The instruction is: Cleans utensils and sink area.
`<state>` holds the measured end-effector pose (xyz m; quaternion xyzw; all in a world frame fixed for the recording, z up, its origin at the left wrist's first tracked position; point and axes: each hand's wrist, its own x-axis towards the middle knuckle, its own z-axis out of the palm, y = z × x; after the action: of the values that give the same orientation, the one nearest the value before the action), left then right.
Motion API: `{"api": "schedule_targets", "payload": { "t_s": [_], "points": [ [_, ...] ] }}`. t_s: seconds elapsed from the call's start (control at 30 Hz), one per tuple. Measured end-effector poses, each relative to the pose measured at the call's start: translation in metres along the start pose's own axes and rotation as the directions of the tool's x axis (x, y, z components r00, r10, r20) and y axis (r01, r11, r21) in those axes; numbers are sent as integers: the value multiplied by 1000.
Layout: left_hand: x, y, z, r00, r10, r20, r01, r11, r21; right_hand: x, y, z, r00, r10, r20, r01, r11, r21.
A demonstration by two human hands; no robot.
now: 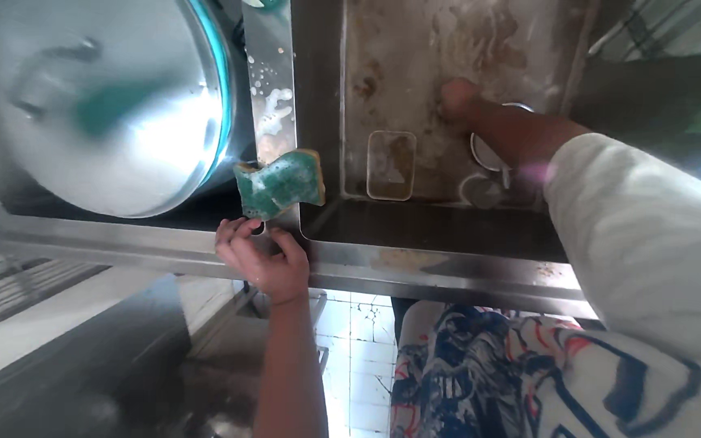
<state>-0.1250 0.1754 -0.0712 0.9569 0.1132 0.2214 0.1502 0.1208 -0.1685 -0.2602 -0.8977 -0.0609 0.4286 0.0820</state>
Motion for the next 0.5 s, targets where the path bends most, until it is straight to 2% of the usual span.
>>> {"api": "schedule_targets", "payload": {
  "t_s": [0.13, 0.5],
  "points": [
    [0, -2, -1, 1000, 16, 3, -16, 1000, 14, 0, 1, 4, 998, -50, -43, 51, 998, 37],
    [-1, 0, 0, 1000, -2, 5, 2, 1000, 15, -7, 0, -3, 998, -34, -56, 35, 999, 17]
  ]
}}
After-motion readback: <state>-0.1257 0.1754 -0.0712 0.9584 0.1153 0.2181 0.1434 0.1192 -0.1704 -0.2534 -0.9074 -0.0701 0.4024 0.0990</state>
